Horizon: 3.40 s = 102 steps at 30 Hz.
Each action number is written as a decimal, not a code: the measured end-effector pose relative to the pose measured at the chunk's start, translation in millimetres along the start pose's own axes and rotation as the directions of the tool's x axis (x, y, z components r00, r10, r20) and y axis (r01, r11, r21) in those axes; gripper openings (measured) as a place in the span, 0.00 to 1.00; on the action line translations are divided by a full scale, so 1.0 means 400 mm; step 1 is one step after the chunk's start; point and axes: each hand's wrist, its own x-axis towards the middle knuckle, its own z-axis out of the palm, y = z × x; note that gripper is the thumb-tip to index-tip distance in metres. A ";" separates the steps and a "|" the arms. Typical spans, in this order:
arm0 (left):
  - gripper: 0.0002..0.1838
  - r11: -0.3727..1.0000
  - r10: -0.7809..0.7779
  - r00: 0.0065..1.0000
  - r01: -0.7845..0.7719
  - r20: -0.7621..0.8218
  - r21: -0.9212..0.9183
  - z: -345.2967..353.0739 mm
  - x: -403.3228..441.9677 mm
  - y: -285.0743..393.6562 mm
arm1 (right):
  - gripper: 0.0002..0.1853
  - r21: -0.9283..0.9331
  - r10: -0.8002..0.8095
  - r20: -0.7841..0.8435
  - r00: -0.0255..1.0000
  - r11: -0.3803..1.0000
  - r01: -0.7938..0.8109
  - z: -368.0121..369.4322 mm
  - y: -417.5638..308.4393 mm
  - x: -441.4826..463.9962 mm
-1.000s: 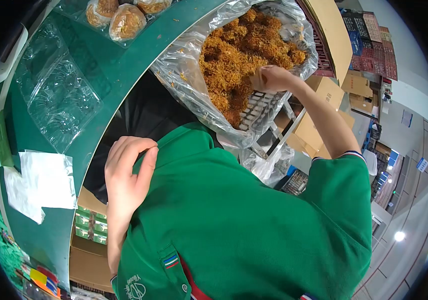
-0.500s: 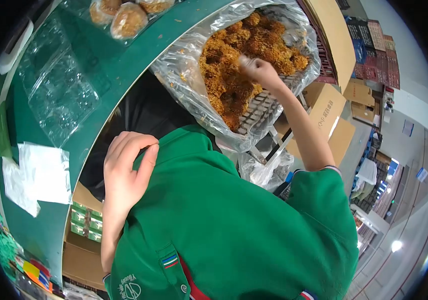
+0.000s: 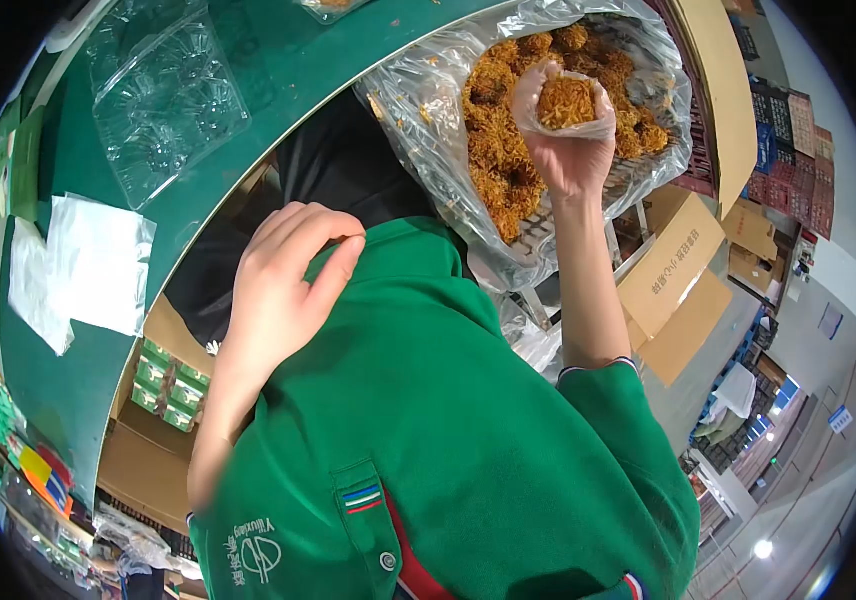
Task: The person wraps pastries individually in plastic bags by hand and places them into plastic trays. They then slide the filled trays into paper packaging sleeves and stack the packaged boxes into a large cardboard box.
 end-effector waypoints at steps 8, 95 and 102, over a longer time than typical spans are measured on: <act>0.05 0.999 -0.036 0.999 0.035 -0.020 -0.042 0.004 0.004 -0.004 | 0.18 -0.245 0.173 0.129 0.976 0.960 -0.137 0.106 0.087 0.010; 0.29 0.340 -0.524 0.803 -0.110 -0.285 -0.934 -0.083 -0.068 -0.005 | 0.22 -0.873 0.246 0.485 0.839 0.083 0.481 0.210 0.541 0.030; 0.29 0.998 0.055 0.695 -0.035 -0.717 0.043 -0.127 -0.049 -0.047 | 0.37 -0.931 0.312 0.359 0.880 0.189 0.312 0.206 0.574 0.009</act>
